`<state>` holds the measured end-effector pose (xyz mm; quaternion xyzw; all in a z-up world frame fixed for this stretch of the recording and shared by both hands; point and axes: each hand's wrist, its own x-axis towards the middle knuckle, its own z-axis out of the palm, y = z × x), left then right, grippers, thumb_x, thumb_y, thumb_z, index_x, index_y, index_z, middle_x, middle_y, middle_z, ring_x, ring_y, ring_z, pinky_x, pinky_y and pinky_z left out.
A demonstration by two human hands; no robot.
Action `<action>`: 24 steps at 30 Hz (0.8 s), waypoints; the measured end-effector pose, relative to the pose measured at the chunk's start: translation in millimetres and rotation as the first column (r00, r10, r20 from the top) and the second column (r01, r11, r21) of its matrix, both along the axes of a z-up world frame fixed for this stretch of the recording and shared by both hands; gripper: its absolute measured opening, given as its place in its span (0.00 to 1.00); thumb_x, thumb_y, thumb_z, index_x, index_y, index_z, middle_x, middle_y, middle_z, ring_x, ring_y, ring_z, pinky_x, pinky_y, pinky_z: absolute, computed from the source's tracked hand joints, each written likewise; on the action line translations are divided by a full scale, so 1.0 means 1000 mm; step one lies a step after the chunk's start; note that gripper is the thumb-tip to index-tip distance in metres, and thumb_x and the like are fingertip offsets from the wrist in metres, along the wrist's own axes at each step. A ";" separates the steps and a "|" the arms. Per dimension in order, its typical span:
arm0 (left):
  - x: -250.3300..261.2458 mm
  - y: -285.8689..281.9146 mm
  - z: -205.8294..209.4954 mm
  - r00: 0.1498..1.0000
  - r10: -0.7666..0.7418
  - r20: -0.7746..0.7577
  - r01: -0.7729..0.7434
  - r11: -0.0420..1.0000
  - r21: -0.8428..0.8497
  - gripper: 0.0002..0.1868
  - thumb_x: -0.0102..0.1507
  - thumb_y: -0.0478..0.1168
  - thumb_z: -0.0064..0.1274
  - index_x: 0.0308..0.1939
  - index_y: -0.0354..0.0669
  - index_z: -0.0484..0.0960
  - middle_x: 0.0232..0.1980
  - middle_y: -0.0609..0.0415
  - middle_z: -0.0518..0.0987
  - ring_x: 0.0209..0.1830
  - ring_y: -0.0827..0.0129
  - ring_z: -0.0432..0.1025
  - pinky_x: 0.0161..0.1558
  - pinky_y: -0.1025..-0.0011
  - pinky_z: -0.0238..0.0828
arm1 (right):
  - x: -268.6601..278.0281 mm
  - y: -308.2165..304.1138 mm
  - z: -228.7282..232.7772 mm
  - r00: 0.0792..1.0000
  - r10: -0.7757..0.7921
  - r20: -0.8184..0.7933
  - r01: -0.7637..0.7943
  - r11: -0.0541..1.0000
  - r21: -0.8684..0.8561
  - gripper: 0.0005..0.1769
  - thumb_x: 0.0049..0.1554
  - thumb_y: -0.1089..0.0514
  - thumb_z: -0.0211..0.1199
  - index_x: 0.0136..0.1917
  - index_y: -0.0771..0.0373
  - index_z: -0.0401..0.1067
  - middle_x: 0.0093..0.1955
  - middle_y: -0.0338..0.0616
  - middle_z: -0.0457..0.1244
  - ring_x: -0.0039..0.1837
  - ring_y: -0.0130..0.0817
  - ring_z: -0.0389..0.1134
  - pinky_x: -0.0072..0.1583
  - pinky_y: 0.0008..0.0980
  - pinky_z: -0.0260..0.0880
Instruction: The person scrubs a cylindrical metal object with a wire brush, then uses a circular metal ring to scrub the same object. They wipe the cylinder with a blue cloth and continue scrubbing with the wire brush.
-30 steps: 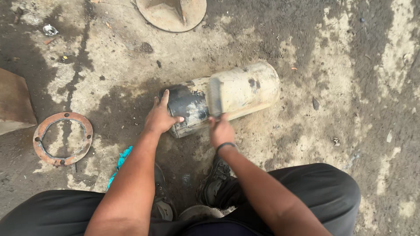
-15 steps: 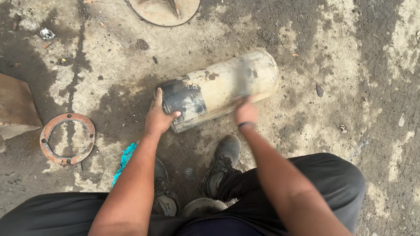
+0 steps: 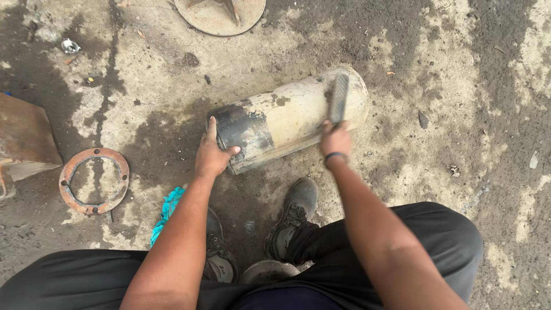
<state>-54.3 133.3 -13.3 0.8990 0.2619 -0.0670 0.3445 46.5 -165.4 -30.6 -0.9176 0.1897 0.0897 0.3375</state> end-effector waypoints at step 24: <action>0.026 -0.051 0.069 0.861 -0.350 -0.368 0.464 0.838 0.288 0.67 0.51 0.54 0.73 0.81 0.52 0.41 0.84 0.45 0.35 0.83 0.43 0.29 0.72 0.34 0.43 | -0.024 0.089 -0.007 0.878 0.476 0.050 -0.464 0.872 -0.157 0.25 0.66 0.40 0.51 0.54 0.67 0.59 0.35 0.63 0.68 0.38 0.57 0.71 0.41 0.50 0.73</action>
